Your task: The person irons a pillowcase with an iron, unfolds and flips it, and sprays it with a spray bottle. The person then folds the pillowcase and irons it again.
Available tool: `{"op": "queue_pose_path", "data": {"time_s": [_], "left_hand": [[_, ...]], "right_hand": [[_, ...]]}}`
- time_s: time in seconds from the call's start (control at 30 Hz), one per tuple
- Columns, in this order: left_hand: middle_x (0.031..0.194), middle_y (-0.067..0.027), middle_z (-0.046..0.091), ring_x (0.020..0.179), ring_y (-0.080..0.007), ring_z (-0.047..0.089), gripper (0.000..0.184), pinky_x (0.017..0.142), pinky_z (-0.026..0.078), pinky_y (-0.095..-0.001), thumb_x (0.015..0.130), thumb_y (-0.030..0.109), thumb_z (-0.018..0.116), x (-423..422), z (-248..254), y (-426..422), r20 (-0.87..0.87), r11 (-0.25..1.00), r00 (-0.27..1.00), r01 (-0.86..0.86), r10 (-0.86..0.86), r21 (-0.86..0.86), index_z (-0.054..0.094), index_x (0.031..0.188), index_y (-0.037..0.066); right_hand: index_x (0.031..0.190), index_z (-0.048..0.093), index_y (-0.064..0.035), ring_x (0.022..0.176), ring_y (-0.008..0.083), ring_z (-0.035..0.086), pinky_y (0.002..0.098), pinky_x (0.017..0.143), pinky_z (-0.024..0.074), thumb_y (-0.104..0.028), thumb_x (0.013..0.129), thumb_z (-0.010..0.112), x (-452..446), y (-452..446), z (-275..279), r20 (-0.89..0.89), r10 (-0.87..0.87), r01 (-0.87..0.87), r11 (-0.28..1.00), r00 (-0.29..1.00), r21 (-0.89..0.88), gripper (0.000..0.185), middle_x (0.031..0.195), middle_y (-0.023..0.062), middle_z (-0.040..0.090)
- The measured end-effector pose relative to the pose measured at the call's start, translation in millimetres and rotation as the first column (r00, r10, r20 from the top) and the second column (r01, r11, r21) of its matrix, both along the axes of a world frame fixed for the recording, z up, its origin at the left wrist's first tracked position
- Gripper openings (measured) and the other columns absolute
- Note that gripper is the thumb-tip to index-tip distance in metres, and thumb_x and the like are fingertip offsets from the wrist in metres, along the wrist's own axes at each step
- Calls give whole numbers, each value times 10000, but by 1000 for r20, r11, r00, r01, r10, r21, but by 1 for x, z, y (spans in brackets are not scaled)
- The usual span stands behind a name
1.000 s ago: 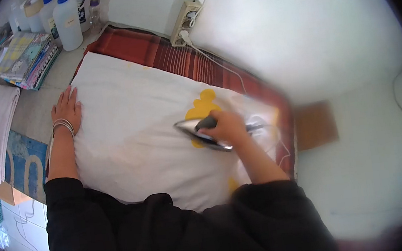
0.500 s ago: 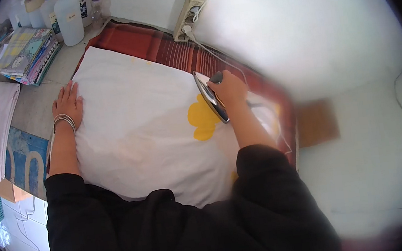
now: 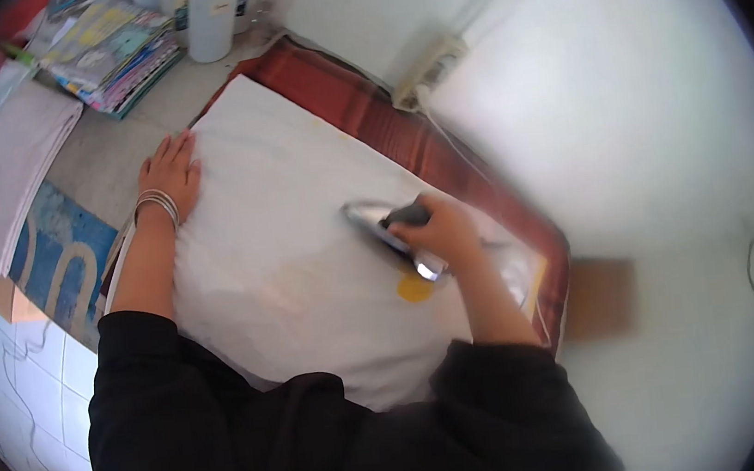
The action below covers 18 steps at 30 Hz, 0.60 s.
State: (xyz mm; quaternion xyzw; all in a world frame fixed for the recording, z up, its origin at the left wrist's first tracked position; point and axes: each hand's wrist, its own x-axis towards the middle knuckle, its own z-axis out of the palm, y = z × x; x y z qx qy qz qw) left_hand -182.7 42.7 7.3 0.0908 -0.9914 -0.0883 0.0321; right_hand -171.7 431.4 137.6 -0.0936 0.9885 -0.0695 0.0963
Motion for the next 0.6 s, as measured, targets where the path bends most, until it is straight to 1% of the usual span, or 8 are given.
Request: {"op": "queue_pose_path", "data": {"time_s": [0.03,0.07,0.1,0.13,0.17,0.33,0.43,0.6], "left_hand": [[1455,20,312,1353,-217,260,501,1091,227,-433,913,297,386,0,-4,-4,-57,999,998,17,-14,51,330,1392,162],[1389,-55,413,1320,-258,321,460,1076,259,-406,911,252,409,1,-7,-10,-211,984,977,67,-31,168,395,1354,128],[1389,-55,413,1320,-258,321,460,1076,259,-406,911,252,409,2,-9,-14,-199,985,980,59,-26,164,395,1354,128],[1350,-98,449,1291,-280,361,436,1063,278,-395,911,228,418,2,-11,-17,-339,954,941,90,13,286,425,1330,110],[1311,-142,485,1261,-302,401,413,1049,298,-383,910,205,426,3,-11,-18,-467,907,882,140,68,397,454,1307,93],[1249,-153,536,1196,-255,476,359,1012,335,-338,935,167,406,9,-6,-23,-556,727,770,182,314,662,486,1271,66],[1248,-123,541,1189,-209,478,349,998,340,-307,953,166,388,4,-13,-26,-598,636,684,249,417,730,473,1276,64],[1281,-98,513,1219,-199,441,368,974,353,-311,972,218,371,8,-9,-27,-512,400,610,323,605,857,424,1306,72]], "right_hand": [[835,610,-62,766,319,627,407,689,472,-504,673,699,15,-22,-3,76,83,-82,997,994,-12,479,809,145,646],[834,603,-66,744,326,622,414,676,467,-507,674,697,33,-41,-11,9,227,-227,974,974,14,479,791,145,640],[833,596,-69,723,333,617,421,664,463,-511,675,695,45,-56,-18,-53,359,-357,933,932,46,479,773,145,634],[833,596,-69,723,333,617,421,664,463,-511,675,695,44,-64,-21,-44,360,-359,933,932,38,479,773,145,634],[841,590,-71,737,337,615,425,670,461,-509,682,687,36,-71,-21,-73,306,-303,952,949,50,475,778,149,634],[980,593,-81,932,309,619,400,801,471,-467,702,665,-53,-66,-8,-139,-153,162,985,978,52,481,961,129,656],[969,611,-85,918,305,621,399,798,471,-460,688,685,-83,-50,-13,-261,-141,166,983,955,79,474,957,123,659],[926,616,-88,859,310,618,399,767,467,-452,688,699,-45,-96,0,-5,302,-300,949,953,99,443,883,130,652]]}}
